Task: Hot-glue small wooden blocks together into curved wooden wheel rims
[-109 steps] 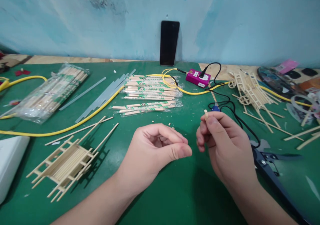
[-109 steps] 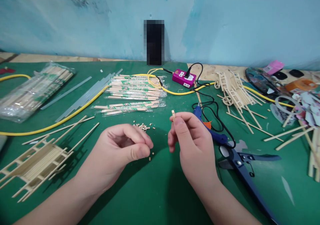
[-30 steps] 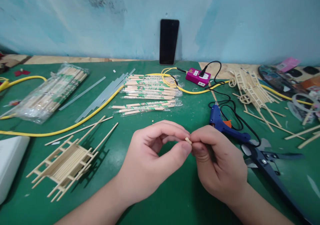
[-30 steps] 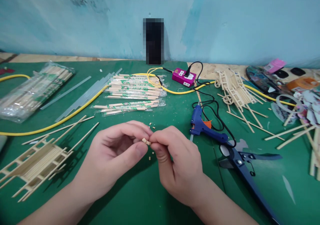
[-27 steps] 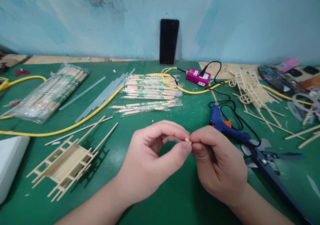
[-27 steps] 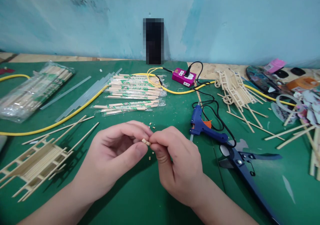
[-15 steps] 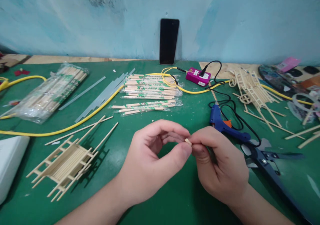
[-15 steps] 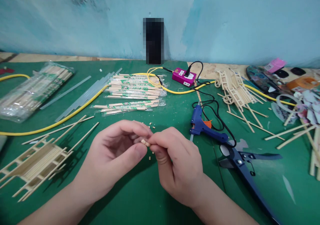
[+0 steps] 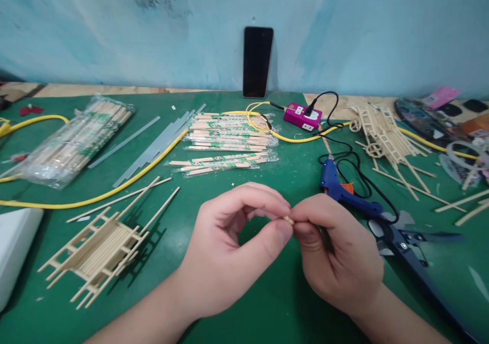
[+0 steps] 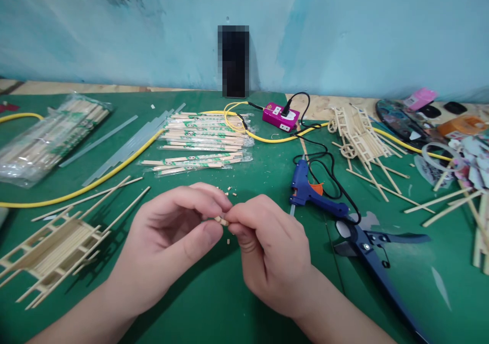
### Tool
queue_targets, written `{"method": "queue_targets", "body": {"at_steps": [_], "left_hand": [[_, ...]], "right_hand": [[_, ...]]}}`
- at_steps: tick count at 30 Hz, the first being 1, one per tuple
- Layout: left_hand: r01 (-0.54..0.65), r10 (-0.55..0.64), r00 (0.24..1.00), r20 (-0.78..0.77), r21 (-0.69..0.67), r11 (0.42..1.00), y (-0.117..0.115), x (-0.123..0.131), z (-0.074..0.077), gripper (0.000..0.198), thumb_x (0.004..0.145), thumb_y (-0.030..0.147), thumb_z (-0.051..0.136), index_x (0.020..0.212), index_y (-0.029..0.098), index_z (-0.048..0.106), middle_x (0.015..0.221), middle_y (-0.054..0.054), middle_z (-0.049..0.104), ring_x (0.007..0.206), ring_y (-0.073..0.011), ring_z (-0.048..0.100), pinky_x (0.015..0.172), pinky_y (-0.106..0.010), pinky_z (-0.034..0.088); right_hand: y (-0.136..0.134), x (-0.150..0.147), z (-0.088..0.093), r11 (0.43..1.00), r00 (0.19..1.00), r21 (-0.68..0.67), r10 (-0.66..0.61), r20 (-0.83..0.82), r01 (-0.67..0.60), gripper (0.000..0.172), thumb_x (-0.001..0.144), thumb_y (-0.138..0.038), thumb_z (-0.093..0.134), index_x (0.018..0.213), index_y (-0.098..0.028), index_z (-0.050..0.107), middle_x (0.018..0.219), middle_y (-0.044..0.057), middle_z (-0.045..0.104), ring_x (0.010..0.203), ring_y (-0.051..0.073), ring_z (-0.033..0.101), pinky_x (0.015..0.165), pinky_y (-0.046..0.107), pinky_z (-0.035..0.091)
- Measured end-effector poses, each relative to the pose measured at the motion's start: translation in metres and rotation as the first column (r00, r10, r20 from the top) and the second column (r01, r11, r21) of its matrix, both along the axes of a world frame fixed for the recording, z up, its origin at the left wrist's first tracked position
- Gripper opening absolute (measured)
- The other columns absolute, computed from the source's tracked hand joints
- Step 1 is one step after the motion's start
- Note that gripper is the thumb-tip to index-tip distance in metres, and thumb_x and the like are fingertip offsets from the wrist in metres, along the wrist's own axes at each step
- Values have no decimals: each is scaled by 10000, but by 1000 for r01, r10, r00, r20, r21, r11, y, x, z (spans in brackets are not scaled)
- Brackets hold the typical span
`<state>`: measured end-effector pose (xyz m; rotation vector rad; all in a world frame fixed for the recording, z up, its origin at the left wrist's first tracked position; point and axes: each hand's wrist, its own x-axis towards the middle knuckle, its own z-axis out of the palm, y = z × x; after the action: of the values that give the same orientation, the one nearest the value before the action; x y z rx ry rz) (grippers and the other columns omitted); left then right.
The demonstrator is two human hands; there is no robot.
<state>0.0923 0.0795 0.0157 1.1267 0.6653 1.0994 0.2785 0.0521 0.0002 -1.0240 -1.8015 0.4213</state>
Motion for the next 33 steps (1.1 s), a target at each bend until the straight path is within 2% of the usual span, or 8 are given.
{"method": "queue_targets", "body": {"at_steps": [11,17,22,29,33], "left_hand": [[71,-64,994,90,-87,994,1,0,-4,200,940,73,883,1023,254,871,1037,-2,801,961,-122,736,895,-210,643],[97,-87,991,98,-108,989,1,-1,-6,175,941,100,897,1043,239,869,1044,-14,794,976,-121,729,907,-201,633],[125,-111,988,111,-127,984,3,1,-4,160,946,116,900,1051,234,876,1010,-7,786,899,-103,756,864,-189,634],[129,-121,989,89,-91,988,3,0,0,124,933,114,906,1010,204,867,1009,-22,770,904,-118,742,867,-213,632],[123,-117,990,82,-76,989,3,0,-1,160,936,105,896,1041,225,877,985,-27,750,895,-126,700,851,-219,615]], "right_hand": [[-3,2,4,992,994,-115,41,-102,-53,193,1026,-35,605,1048,-215,673,824,-38,638,702,92,607,601,219,480],[-3,-1,5,974,983,-198,72,-172,-106,181,1057,-66,592,1058,-221,685,828,-28,634,713,105,618,623,240,492],[-6,0,6,958,967,-250,77,-241,-139,147,1081,-105,603,1045,-230,673,816,-42,615,699,101,601,641,248,495],[-5,3,5,965,966,-217,90,-241,-144,175,1059,-66,607,1054,-225,681,825,-36,625,704,108,594,631,251,487],[-5,2,5,954,950,-238,106,-293,-180,151,1083,-98,614,1071,-229,687,844,-26,633,707,116,588,626,257,484]]}}
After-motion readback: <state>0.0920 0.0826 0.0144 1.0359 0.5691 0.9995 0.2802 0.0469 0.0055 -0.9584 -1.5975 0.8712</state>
